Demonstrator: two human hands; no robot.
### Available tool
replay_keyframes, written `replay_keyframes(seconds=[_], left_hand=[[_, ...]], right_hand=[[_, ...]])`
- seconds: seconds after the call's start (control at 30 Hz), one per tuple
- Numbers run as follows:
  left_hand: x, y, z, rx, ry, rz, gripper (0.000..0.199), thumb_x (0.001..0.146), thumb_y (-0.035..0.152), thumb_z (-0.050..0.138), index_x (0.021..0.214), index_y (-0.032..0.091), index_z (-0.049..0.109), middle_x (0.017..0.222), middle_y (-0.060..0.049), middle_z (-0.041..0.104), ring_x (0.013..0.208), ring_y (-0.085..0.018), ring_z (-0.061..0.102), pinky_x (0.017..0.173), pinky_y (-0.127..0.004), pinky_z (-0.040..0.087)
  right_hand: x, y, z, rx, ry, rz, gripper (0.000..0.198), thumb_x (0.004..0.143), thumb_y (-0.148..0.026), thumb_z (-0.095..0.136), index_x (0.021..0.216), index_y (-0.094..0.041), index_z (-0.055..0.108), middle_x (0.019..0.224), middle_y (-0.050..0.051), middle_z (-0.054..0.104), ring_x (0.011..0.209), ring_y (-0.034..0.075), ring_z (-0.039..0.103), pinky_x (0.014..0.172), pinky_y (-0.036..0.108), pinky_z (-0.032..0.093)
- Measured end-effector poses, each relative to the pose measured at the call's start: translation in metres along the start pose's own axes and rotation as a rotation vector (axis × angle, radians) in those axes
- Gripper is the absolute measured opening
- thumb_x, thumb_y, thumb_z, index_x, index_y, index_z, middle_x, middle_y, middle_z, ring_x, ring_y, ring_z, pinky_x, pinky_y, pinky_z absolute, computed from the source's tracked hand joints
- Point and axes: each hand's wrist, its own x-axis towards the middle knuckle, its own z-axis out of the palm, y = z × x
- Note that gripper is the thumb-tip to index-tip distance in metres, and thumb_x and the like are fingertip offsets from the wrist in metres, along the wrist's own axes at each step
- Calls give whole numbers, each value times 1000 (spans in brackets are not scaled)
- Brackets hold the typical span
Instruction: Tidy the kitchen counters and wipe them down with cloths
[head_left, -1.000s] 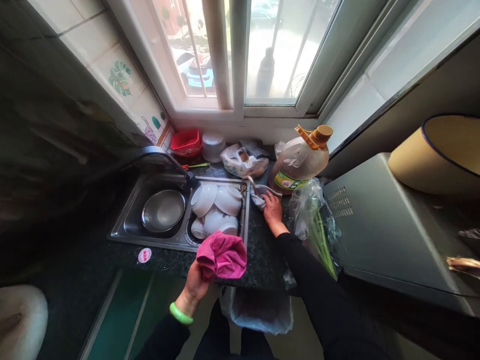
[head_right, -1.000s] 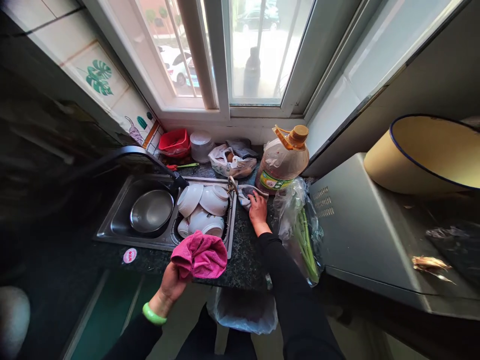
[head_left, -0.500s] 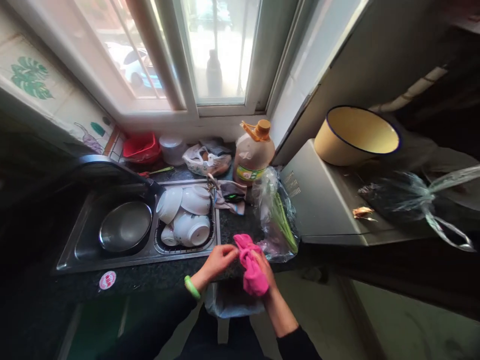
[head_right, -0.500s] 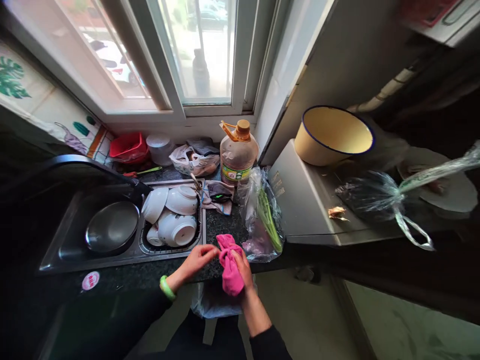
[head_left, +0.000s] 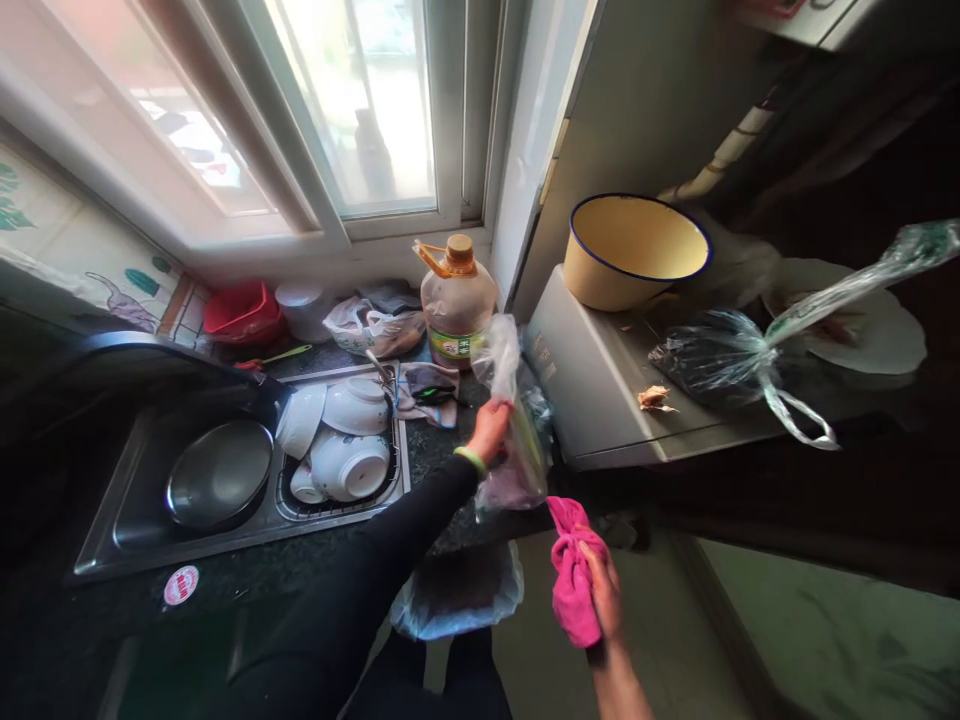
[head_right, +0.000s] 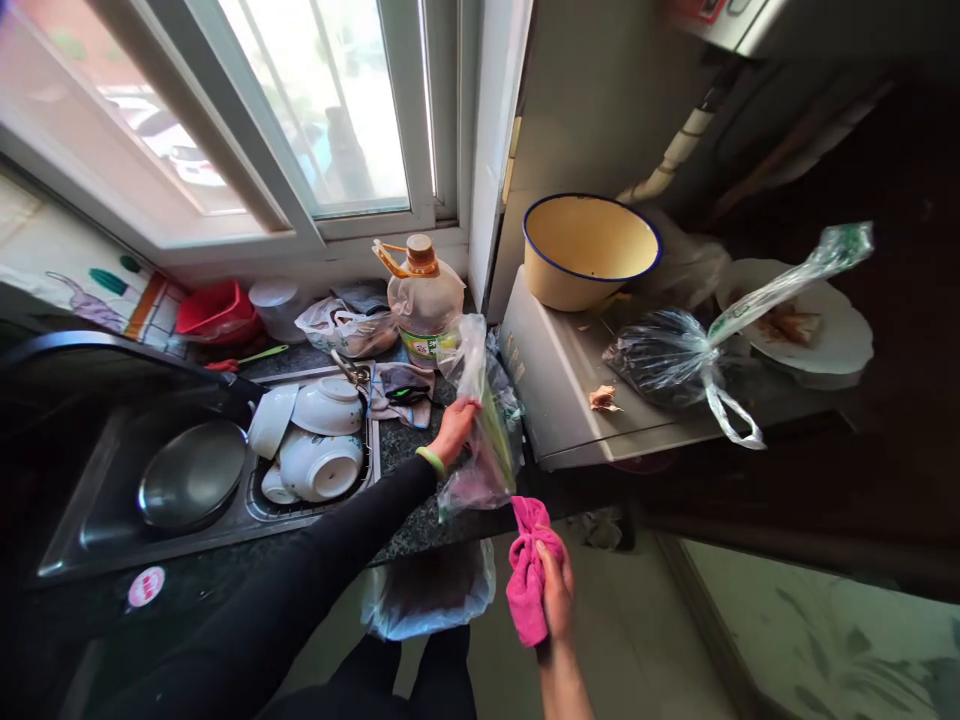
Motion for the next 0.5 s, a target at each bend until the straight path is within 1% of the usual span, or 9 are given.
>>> replay_keyframes(seconds=[0.1,0.17,0.2,0.23,0.3,0.33,0.4,0.47,0.5], left_hand=[[-25,29,-18,-88,-39,174,14,80,30,60,77,18,67,84,-3,71,88,-19,64,81,-29,49],[-46,45,-43,-201,-105,262,17,80,31,62,82,16,70,93,-6,74,92,-21,66,84,-32,51],[-57,51,-59,-255,-118,248,18,80,32,63,84,16,70,93,-8,75,90,-22,67,84,-33,52],[-69,55,-76,-309,-76,214,16,80,32,65,80,16,69,87,-7,74,85,-21,67,81,-33,53],[-92,54,-114,-417,105,139,12,77,27,68,70,19,61,70,-1,66,70,-16,63,70,-29,52],[-105,50,-132,-458,200,99,15,77,24,68,67,20,56,63,2,60,63,-14,58,63,-26,49],[-129,40,-166,-481,318,43,16,77,18,66,67,20,53,58,5,53,53,-10,49,52,-21,43],[-154,29,-191,-510,389,-89,16,75,11,64,67,19,52,55,6,50,47,-7,43,45,-18,37],[-166,25,-201,-536,394,-172,18,75,9,63,66,19,51,53,7,47,45,-7,40,41,-17,34]], right_hand=[[12,-14,-7,4,100,39,30,72,-54,76,92,-31,74,103,6,76,94,28,73,87,45,63],[20,-21,-4,-54,81,-8,35,73,-52,77,99,-28,73,111,7,75,104,28,70,96,46,58],[24,-24,-1,-77,65,-34,37,74,-51,76,102,-27,73,112,7,75,108,28,69,100,46,56],[28,-26,5,-102,49,-66,38,75,-50,76,104,-26,73,113,7,75,109,28,68,101,47,54],[40,-28,20,-186,-6,-169,37,79,-48,72,107,-24,72,113,8,74,111,28,67,104,48,51],[47,-29,29,-247,-43,-246,35,82,-47,70,108,-23,72,115,9,73,113,28,66,106,48,50],[68,-33,50,-398,-142,-425,31,88,-43,62,111,-23,72,125,11,68,123,28,61,110,48,47],[97,-40,75,-561,-244,-589,30,94,-38,55,116,-24,70,139,13,61,134,27,55,114,46,44],[112,-44,88,-646,-292,-654,31,95,-34,53,119,-24,69,145,13,57,137,26,52,115,46,43]])
